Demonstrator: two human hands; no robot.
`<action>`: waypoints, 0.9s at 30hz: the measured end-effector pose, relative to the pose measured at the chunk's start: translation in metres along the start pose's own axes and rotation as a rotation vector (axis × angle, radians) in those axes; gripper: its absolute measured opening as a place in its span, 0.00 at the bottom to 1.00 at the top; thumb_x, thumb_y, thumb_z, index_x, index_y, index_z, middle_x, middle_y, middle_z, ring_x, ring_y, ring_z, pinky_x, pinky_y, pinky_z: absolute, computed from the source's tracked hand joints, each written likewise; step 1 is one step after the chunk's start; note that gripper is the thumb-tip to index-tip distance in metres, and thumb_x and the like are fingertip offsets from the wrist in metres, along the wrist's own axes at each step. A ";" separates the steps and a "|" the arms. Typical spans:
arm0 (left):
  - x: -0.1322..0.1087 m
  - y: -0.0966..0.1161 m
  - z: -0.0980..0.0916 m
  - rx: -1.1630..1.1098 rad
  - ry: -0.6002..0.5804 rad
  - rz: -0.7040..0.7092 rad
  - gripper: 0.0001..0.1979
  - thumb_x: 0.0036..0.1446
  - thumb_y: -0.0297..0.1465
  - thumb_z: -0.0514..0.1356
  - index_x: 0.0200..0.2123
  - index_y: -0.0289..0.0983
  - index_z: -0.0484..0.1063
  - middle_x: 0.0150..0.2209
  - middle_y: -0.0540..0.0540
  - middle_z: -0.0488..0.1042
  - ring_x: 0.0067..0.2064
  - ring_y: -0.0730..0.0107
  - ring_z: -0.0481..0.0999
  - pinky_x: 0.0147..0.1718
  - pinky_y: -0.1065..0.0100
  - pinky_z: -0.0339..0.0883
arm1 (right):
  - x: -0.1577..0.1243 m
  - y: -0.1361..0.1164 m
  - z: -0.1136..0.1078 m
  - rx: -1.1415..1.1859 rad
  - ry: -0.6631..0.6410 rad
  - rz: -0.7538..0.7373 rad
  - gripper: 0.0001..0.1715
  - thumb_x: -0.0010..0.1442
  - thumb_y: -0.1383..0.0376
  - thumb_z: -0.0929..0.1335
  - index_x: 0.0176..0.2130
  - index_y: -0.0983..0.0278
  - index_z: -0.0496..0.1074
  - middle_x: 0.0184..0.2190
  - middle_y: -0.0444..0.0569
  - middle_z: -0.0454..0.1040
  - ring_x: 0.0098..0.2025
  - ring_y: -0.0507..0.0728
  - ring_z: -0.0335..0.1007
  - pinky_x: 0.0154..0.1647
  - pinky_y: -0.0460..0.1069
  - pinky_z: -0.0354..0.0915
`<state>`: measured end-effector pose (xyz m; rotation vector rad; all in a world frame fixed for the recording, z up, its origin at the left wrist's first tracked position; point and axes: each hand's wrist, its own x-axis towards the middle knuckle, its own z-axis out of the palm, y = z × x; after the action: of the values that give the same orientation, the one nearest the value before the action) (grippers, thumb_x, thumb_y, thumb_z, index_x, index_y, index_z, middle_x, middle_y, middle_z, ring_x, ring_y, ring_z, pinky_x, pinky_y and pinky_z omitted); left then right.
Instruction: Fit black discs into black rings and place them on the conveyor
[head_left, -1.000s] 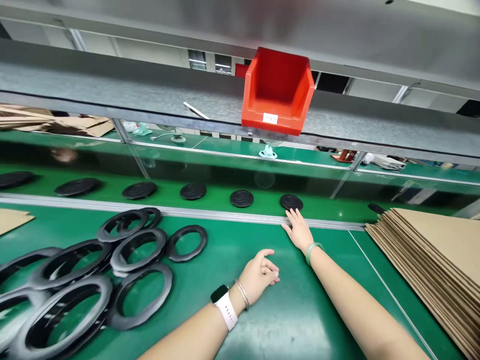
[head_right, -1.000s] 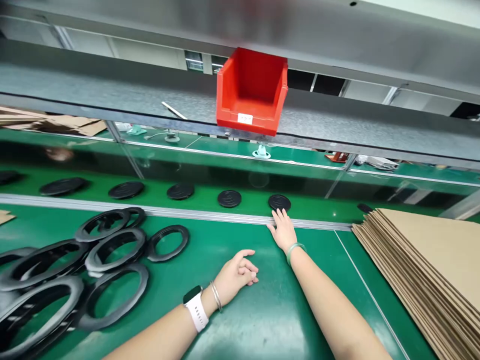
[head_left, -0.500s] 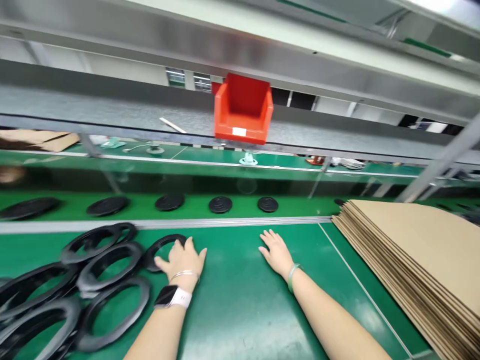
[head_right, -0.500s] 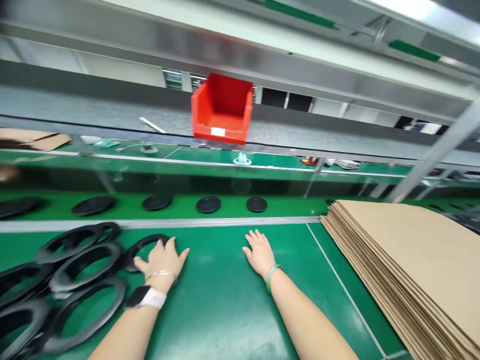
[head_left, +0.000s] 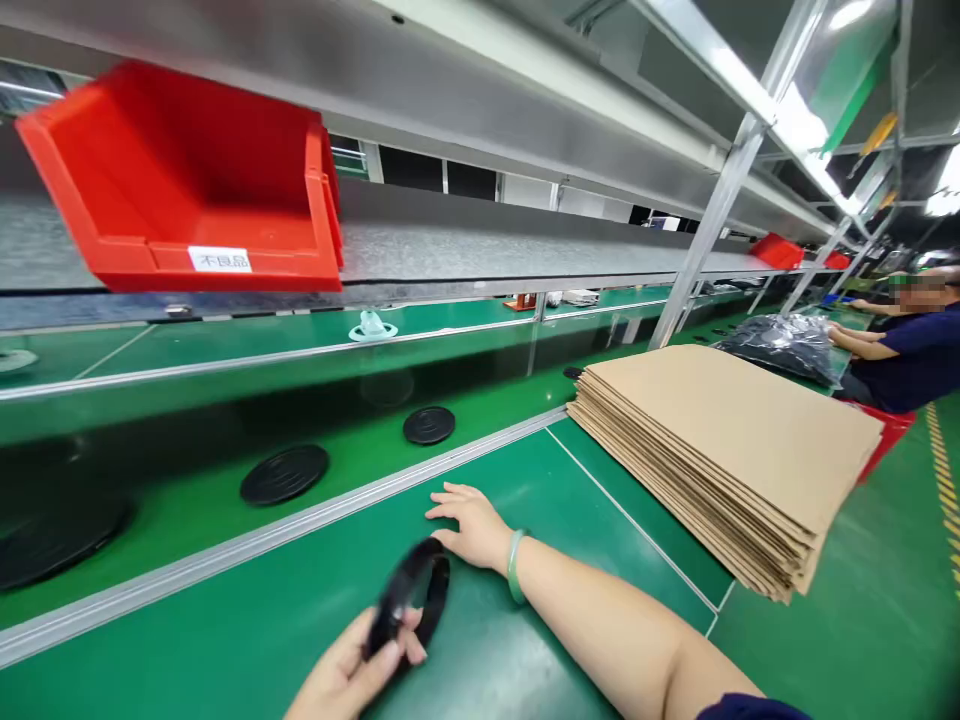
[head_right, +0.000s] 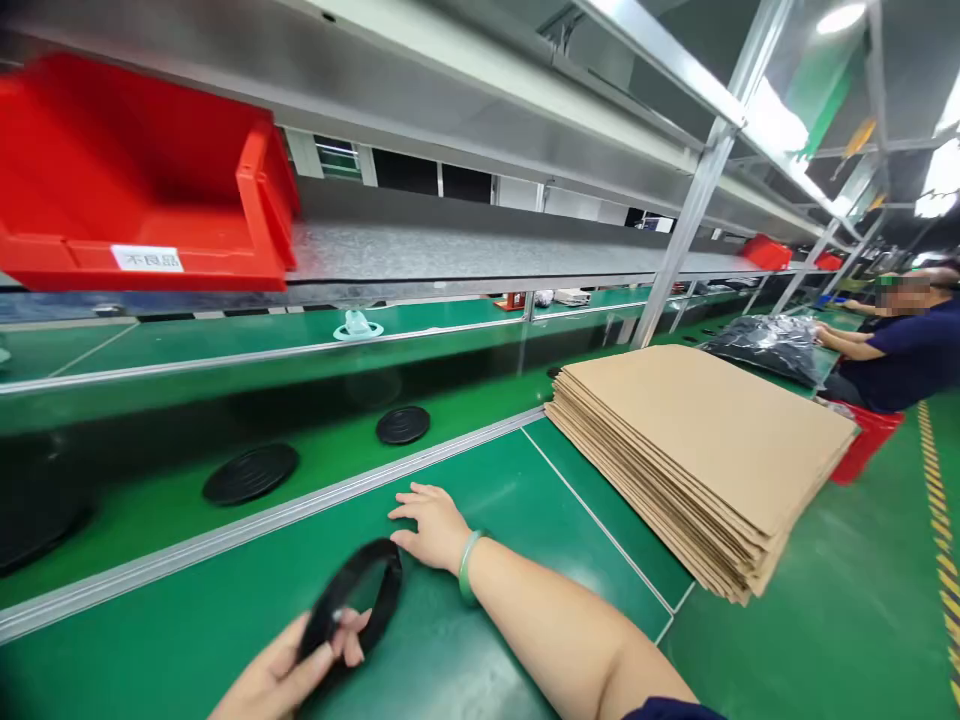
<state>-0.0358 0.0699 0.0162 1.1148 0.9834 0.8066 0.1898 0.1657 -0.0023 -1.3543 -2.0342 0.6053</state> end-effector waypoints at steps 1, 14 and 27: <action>0.002 0.005 -0.005 -0.141 0.072 -0.044 0.17 0.54 0.41 0.66 0.42 0.38 0.81 0.33 0.44 0.80 0.43 0.53 0.80 0.52 0.54 0.72 | -0.001 -0.001 -0.001 0.015 0.001 0.007 0.21 0.56 0.62 0.76 0.50 0.58 0.77 0.60 0.49 0.70 0.68 0.59 0.56 0.70 0.59 0.50; 0.003 0.019 -0.013 -0.610 0.178 -0.139 0.15 0.58 0.29 0.65 0.48 0.29 0.77 0.28 0.49 0.73 0.34 0.66 0.78 0.46 0.55 0.77 | -0.011 -0.017 -0.002 0.271 -0.140 -0.122 0.23 0.60 0.70 0.69 0.54 0.57 0.74 0.52 0.46 0.78 0.59 0.56 0.69 0.68 0.59 0.53; -0.004 0.022 -0.012 -0.482 0.088 -0.177 0.13 0.56 0.39 0.67 0.40 0.36 0.80 0.25 0.52 0.68 0.30 0.70 0.70 0.47 0.57 0.75 | -0.017 -0.030 -0.008 0.364 -0.205 -0.127 0.30 0.57 0.54 0.74 0.57 0.58 0.72 0.43 0.47 0.78 0.47 0.57 0.72 0.56 0.52 0.64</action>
<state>-0.0494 0.0763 0.0362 0.5749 0.8833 0.8938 0.1807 0.1394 0.0190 -0.9755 -2.0234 1.0332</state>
